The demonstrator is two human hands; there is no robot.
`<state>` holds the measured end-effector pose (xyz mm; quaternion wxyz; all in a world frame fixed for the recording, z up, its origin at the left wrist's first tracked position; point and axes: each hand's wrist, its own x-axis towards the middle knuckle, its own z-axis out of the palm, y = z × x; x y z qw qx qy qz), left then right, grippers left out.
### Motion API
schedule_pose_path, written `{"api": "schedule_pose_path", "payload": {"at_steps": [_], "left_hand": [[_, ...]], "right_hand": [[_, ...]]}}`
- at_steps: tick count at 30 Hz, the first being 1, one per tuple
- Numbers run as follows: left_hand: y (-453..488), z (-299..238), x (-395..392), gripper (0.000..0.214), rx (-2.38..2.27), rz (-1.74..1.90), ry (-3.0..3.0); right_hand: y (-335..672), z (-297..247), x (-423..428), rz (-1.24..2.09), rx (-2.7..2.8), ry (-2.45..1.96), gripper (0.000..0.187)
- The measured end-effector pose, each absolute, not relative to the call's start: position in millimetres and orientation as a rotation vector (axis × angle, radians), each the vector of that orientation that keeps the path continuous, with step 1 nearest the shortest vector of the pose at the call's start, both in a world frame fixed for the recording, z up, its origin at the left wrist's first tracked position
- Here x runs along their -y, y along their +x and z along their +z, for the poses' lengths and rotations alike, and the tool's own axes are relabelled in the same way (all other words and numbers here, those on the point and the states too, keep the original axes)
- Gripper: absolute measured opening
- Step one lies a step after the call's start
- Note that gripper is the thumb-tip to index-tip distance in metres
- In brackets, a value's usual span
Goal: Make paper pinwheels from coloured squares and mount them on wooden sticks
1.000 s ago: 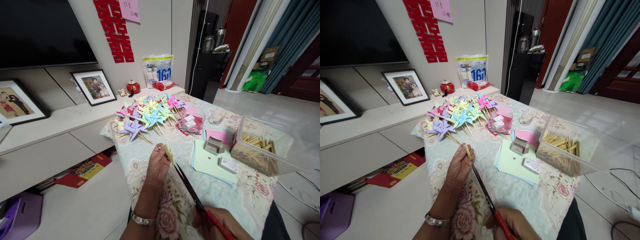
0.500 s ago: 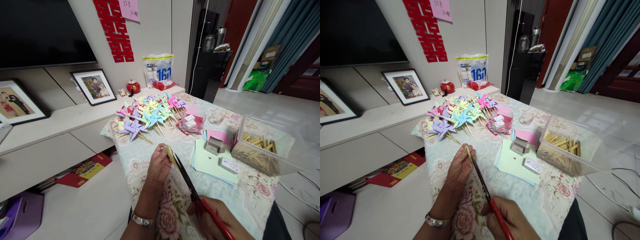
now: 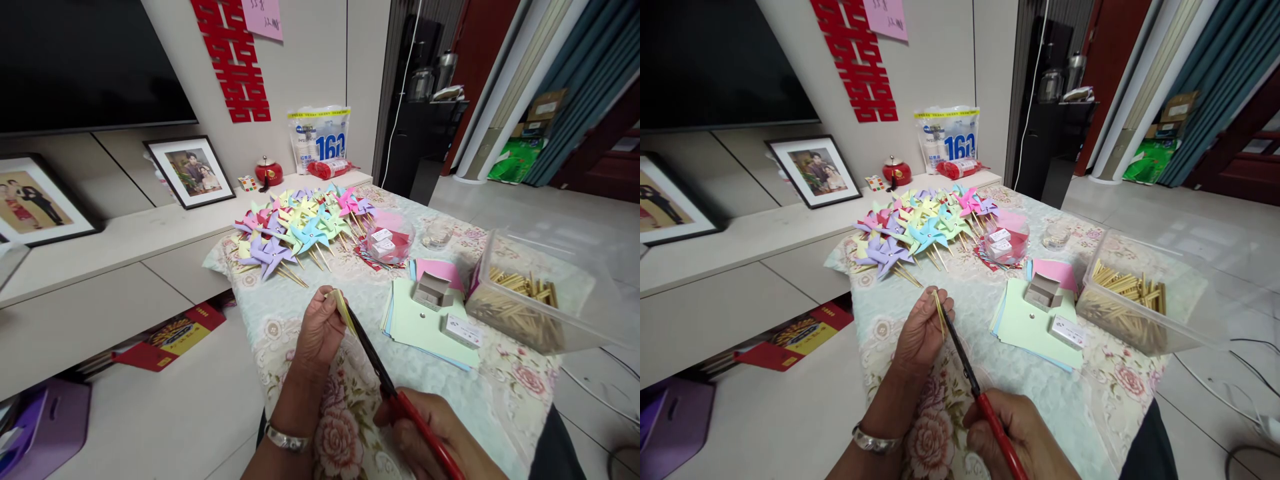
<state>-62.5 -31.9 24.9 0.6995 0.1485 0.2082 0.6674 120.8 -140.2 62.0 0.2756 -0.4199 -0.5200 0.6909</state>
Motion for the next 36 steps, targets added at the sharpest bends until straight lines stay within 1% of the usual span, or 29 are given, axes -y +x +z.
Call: {"api": "schedule_pose_path", "payload": {"at_steps": [2, 9, 11, 14, 16, 19, 21, 25, 31, 36], "left_hand": [[-62, 25, 32, 0.038, -0.463, 1.491, 0.327], [-63, 24, 30, 0.032, -0.519, 1.54, 0.234], [-65, 24, 30, 0.031, -0.527, 1.561, 0.212], [-69, 24, 30, 0.027, -0.496, 1.604, 0.207], [-71, 26, 32, 0.027, -0.422, 1.632, 0.221], [-72, 32, 36, 0.028, -0.296, 1.63, 0.241], [-72, 36, 39, 0.028, -0.236, 1.599, 0.26], [-72, 40, 43, 0.037, -0.169, 1.544, 0.309], [-75, 39, 47, 0.045, -0.02, 1.51, 0.418], [-71, 42, 49, 0.042, -0.02, 1.382, 0.588]], "right_hand": [[120, 56, 136, 1.898, 1.38, -1.145, 0.06], [125, 45, 130, 1.766, 1.451, -1.298, 0.053], [127, 47, 119, 1.574, 1.62, -1.402, 0.044], [126, 56, 98, 1.122, 1.979, -1.624, 0.028], [122, 63, 84, 0.888, 2.17, -1.794, 0.023], [108, 70, 67, 0.745, 2.319, -1.899, 0.021], [97, 72, 58, 0.698, 2.357, -1.88, 0.021], [71, 68, 46, 0.58, 2.409, -1.73, 0.021], [42, 40, 33, 0.561, 2.455, -1.391, 0.022], [36, 6, 25, 0.536, 2.384, -1.206, 0.011]]}}
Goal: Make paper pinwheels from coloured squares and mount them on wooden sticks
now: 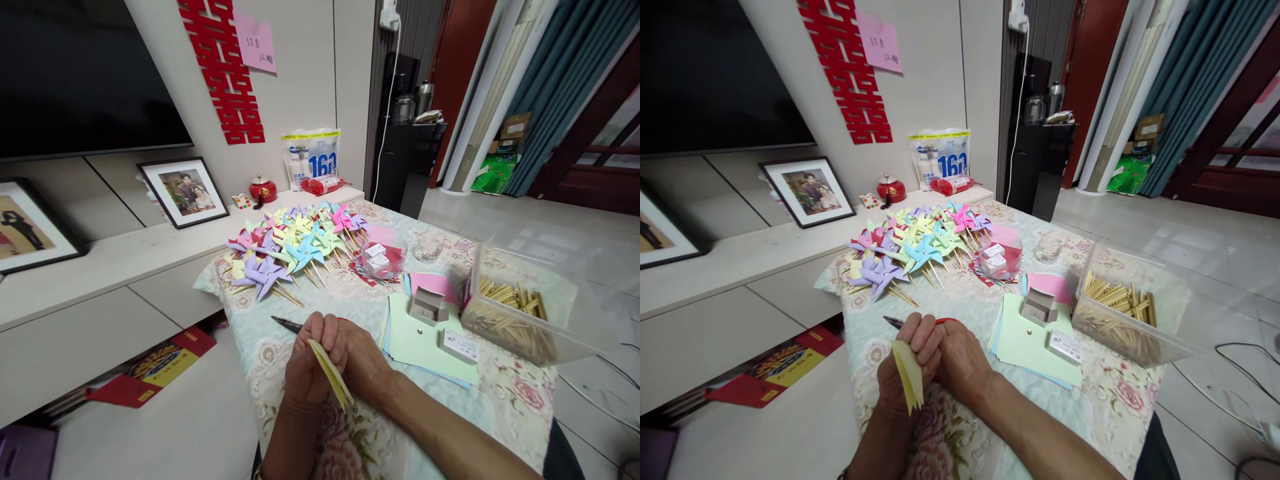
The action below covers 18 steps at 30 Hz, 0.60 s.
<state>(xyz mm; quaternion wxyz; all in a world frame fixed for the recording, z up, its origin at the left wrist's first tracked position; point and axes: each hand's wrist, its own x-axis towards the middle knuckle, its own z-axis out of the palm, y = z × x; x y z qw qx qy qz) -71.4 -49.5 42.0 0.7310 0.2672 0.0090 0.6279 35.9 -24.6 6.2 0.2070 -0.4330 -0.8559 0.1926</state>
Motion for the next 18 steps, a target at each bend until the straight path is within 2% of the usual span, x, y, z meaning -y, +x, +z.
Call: {"api": "schedule_pose_path", "payload": {"at_steps": [4, 10, 12, 15, 18], "left_hand": [[-69, 41, 50, 0.039, -0.02, 1.344, 0.612], [-71, 37, 45, 0.033, -0.123, 1.408, 0.506], [-69, 36, 41, 0.03, -0.294, 1.414, 0.489], [-65, 32, 35, 0.033, -0.563, 1.383, 0.516], [-57, 26, 32, 0.037, -0.739, 1.357, 0.557]], "right_hand": [[30, -10, 16, 0.536, 2.294, -1.089, 0.005], [39, 5, 4, 0.723, 2.183, -0.957, 0.012], [58, 17, 4, 0.852, 2.06, -0.894, 0.018], [92, 28, 6, 1.092, 1.7, -1.026, 0.019], [118, 28, 10, 1.362, 1.332, -1.034, 0.033]]}}
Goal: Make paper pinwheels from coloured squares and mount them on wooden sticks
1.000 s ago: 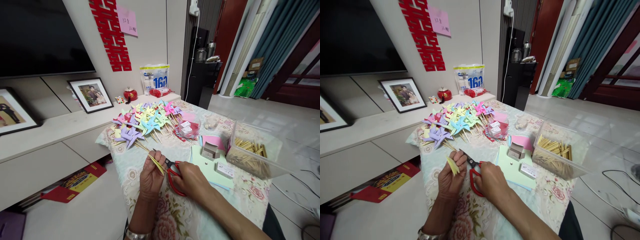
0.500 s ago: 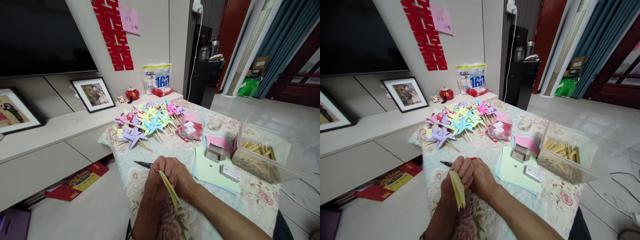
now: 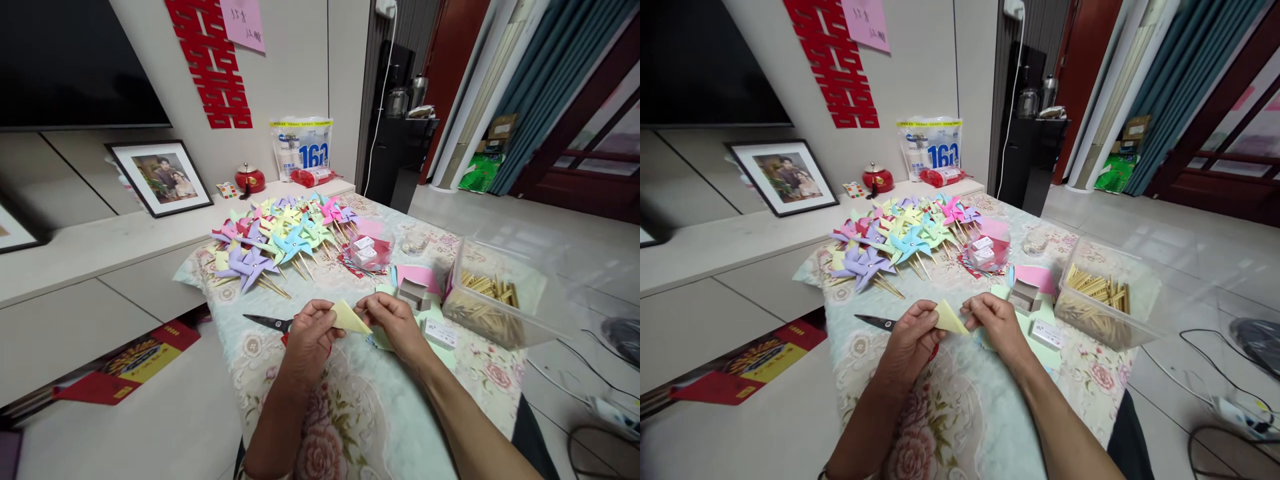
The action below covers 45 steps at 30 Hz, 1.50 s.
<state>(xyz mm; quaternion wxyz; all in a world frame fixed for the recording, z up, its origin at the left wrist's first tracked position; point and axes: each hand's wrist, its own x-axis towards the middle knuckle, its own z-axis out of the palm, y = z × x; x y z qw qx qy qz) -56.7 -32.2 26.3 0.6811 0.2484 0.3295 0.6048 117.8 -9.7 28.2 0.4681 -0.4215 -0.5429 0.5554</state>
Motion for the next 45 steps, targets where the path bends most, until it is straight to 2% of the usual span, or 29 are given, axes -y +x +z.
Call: {"api": "schedule_pose_path", "payload": {"at_steps": [3, 7, 12, 20, 23, 33, 45], "left_hand": [[-49, 20, 32, 0.035, -0.881, 1.341, 0.626], [-41, 14, 32, 0.033, -0.994, 1.382, 0.706], [-39, 13, 32, 0.03, -1.027, 1.386, 0.775], [-37, 22, 41, 0.06, -0.879, 1.33, 0.86], [-35, 20, 42, 0.064, -0.847, 1.306, 0.876], [-34, 21, 41, 0.051, -0.875, 1.349, 0.839], [-35, 27, 41, 0.047, -0.916, 1.334, 0.811]], "right_hand": [[127, 24, 13, 1.516, 1.21, -0.982, 0.042], [125, 24, 15, 1.547, 1.268, -1.028, 0.039], [120, 24, 13, 1.556, 1.202, -1.093, 0.046], [121, 25, 12, 1.62, 0.996, -1.071, 0.043], [118, 29, 14, 1.662, 0.965, -1.021, 0.043], [115, 29, 16, 1.703, 0.965, -0.995, 0.038], [117, 23, 17, 1.697, 1.064, -0.973, 0.037]]}}
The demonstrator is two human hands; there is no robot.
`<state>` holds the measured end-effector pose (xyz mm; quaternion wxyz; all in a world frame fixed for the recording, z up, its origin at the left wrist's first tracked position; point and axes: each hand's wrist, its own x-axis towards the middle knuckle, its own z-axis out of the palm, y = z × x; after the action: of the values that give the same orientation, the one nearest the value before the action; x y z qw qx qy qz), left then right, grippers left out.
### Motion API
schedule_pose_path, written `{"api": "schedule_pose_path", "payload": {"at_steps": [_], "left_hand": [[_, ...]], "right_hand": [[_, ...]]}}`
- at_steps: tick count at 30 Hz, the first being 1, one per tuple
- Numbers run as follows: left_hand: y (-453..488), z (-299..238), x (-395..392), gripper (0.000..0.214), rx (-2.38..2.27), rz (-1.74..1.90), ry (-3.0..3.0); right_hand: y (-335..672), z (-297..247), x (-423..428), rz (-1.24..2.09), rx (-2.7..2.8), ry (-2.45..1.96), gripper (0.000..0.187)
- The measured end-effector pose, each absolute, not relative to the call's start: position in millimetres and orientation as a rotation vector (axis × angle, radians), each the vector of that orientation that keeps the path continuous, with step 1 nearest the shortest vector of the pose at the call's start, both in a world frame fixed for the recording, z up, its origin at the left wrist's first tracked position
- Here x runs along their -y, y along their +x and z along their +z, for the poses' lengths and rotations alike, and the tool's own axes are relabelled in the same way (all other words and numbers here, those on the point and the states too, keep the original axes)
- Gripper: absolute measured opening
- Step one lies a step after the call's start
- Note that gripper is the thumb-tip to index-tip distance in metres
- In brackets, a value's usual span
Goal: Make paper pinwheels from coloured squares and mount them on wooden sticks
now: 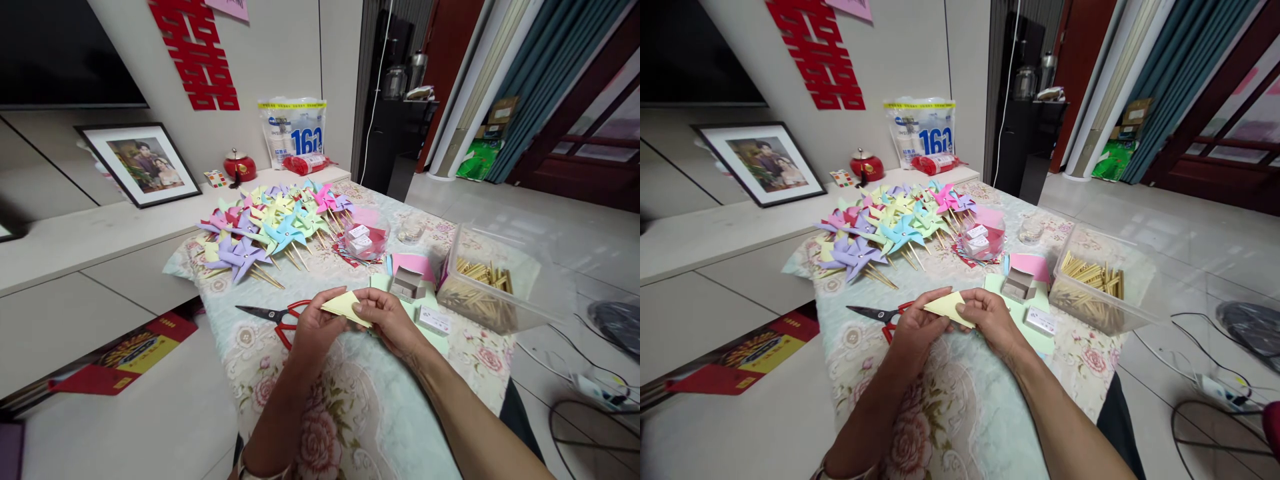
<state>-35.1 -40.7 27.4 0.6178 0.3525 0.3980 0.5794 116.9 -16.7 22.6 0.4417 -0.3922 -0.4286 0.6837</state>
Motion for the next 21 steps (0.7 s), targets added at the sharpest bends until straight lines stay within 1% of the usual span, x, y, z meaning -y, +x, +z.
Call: {"api": "schedule_pose_path", "payload": {"at_steps": [7, 13, 15, 17, 21], "left_hand": [[-40, 24, 36, 0.038, -0.961, 1.322, 0.795], [-40, 16, 33, 0.033, -1.021, 1.356, 0.776], [-41, 13, 32, 0.033, -1.016, 1.38, 0.751], [-41, 9, 30, 0.033, -1.015, 1.393, 0.743], [-42, 5, 30, 0.032, -1.065, 1.408, 0.776]], "right_hand": [[118, 19, 18, 1.711, 1.175, -0.893, 0.035], [115, 26, 17, 1.749, 1.027, -0.857, 0.052], [115, 26, 17, 1.742, 0.997, -0.878, 0.055], [115, 26, 16, 1.717, 0.98, -0.892, 0.054], [116, 26, 15, 1.662, 1.021, -0.945, 0.046]]}}
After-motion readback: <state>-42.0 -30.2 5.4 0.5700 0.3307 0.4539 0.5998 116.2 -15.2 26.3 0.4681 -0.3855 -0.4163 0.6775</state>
